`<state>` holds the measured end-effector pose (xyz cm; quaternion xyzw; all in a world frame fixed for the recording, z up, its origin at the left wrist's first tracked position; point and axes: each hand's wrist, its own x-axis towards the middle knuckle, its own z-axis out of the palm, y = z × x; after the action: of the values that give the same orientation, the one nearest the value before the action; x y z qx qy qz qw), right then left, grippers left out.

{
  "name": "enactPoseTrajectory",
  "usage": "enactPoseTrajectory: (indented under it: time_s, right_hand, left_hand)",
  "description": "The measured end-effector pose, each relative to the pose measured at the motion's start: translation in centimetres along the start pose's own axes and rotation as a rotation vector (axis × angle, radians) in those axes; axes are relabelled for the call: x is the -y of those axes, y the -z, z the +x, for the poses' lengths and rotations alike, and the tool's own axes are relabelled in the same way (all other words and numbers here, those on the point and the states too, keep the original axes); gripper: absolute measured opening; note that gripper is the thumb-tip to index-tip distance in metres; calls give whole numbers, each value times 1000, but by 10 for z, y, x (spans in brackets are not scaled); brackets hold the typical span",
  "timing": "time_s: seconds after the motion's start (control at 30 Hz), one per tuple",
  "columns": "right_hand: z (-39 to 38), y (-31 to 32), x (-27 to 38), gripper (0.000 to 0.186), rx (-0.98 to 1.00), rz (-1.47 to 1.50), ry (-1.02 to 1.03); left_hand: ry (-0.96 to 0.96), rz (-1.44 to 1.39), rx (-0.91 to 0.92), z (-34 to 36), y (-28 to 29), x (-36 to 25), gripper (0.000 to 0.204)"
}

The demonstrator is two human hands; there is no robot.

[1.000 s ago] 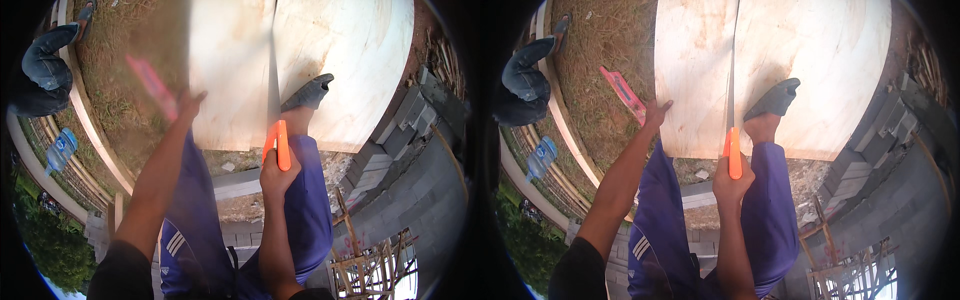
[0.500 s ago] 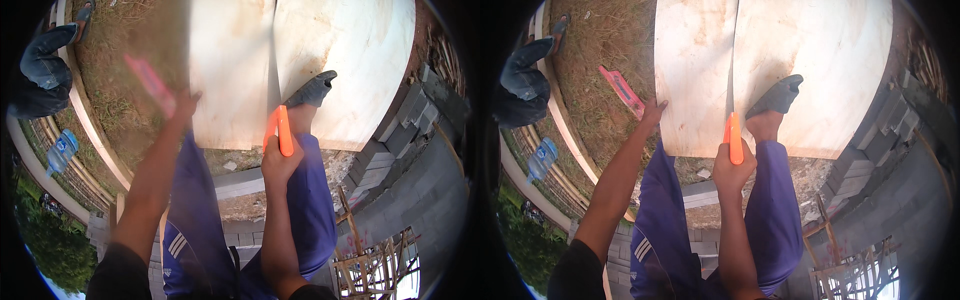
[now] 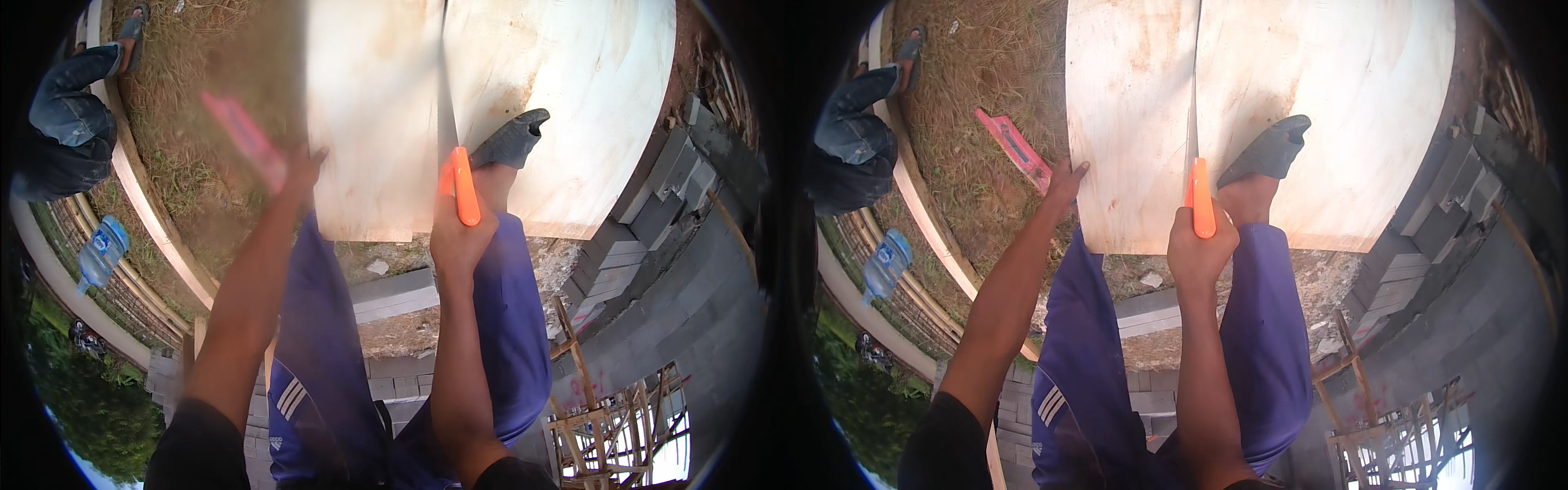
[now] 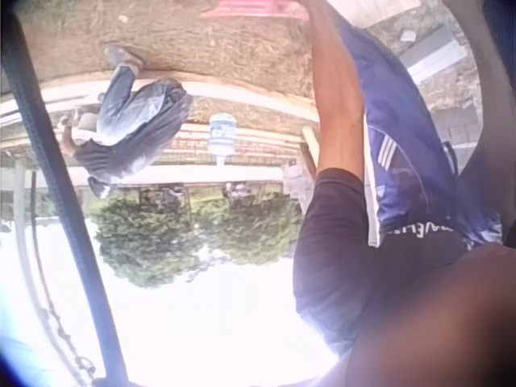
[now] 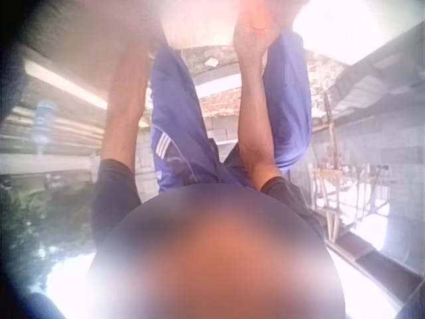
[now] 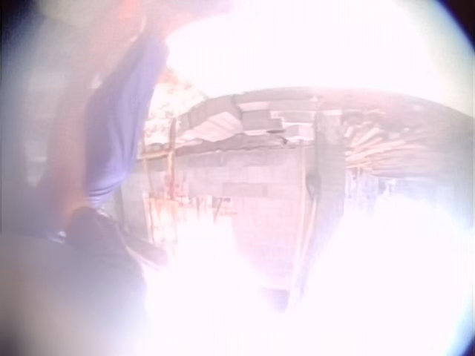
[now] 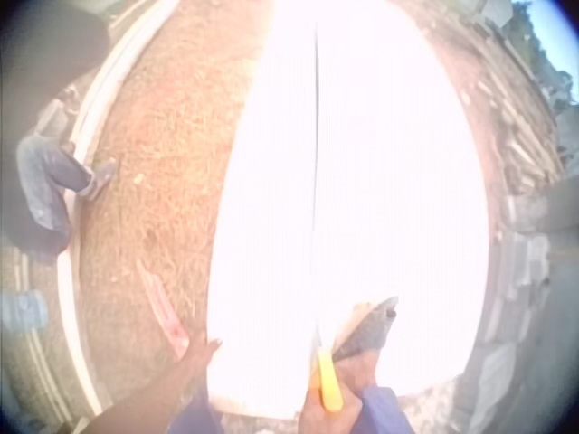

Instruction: The person sits on the ground and uses a hand saw to cut a large sheet of plywood along a marked line. After completing the cut, the person lifts the separated piece and places it aside.

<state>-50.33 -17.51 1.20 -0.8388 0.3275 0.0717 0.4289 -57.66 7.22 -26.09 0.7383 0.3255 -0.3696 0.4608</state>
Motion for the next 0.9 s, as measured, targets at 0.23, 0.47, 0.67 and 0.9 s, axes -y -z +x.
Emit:
enactPoseTrajectory:
  time_s: [0.23,0.47,0.67,0.9]
  right_hand:
    - [45,-21,10,9,-44,37,-13]
    - [22,-8,4,12,30,108,-134]
    - [54,-29,1,13,48,94,-169]
    - [2,-20,-2,15,18,104,-120]
  left_hand:
    - [57,-38,58,-8,2,-32,39]
    - [-44,130,-18,9,0,8,39]
    - [-18,84,-23,7,-1,31,40]
    - [-10,141,-28,-3,5,-9,41]
